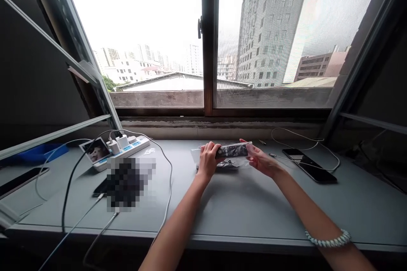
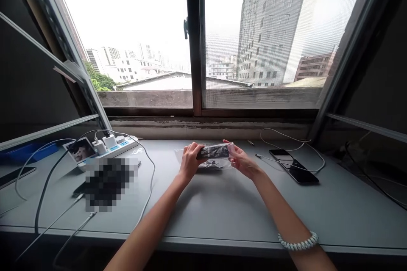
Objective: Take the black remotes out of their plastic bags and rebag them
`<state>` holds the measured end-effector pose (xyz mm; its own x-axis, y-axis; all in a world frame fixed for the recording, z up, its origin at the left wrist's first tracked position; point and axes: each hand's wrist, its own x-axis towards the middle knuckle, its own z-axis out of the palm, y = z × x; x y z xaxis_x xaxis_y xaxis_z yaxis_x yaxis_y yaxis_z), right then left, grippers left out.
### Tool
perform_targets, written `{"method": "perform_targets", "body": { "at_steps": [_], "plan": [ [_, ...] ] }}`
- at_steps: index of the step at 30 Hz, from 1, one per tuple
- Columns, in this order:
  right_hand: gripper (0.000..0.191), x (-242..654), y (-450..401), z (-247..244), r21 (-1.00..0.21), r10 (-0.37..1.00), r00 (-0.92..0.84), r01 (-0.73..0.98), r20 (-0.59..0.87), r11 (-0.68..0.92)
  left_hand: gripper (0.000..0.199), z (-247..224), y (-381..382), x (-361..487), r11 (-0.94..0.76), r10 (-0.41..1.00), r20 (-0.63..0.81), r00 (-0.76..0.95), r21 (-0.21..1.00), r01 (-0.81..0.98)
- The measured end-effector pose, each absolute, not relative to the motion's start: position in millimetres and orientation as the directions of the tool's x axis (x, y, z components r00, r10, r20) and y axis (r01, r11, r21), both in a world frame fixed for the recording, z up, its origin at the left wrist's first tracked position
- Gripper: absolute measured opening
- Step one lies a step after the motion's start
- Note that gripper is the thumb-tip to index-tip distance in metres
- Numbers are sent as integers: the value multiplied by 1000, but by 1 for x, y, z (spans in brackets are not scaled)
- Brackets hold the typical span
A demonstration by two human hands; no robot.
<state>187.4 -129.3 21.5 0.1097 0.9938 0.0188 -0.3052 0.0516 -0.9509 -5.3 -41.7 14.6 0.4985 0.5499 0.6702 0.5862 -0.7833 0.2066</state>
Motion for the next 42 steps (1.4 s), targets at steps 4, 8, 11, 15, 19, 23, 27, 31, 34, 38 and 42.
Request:
{"method": "perform_targets", "body": {
  "at_steps": [4, 8, 11, 15, 19, 23, 27, 31, 34, 38, 42],
  "plan": [
    [51, 184, -127, 16, -980, 988, 154, -192, 31, 61, 44, 14, -49, -3, -803, 529, 647, 549, 174, 569],
    [51, 181, -127, 16, -993, 977, 208, -92, 52, 73, 46, 15, -53, -1, -821, 503, 633, 588, 136, 555],
    [48, 179, -128, 18, -995, 971, 229, -49, 73, 86, 47, 18, -54, -1, -830, 486, 631, 605, 117, 545],
    [45, 176, -130, 21, -994, 970, 224, -35, 92, 102, 43, 23, -57, 0, -843, 472, 621, 626, 108, 528],
    [44, 175, -128, 24, -988, 955, 285, -99, 86, 119, 44, 27, -62, 2, -847, 485, 574, 660, 120, 518],
    [41, 182, -125, 25, -947, 935, 346, -269, 76, 176, 63, 28, -65, 3, -885, 432, 547, 717, 105, 453],
    [33, 194, -120, 24, -878, 864, 503, -397, 37, 269, 67, 25, -70, 5, -918, 379, 475, 794, 85, 387],
    [23, 200, -117, 21, -832, 806, 592, -436, 22, 343, 53, 18, -78, 12, -958, 279, 380, 882, 50, 282],
    [20, 199, -117, 20, -848, 794, 607, -400, 40, 349, 37, 11, -84, 19, -979, 198, 352, 915, 27, 202],
    [21, 194, -117, 20, -864, 796, 602, -361, 72, 351, 35, 5, -88, 27, -985, 161, 362, 918, 4, 171],
    [20, 193, -118, 21, -861, 800, 596, -369, 68, 349, 30, 4, -91, 29, -984, 151, 404, 902, -26, 177]
  ]
}}
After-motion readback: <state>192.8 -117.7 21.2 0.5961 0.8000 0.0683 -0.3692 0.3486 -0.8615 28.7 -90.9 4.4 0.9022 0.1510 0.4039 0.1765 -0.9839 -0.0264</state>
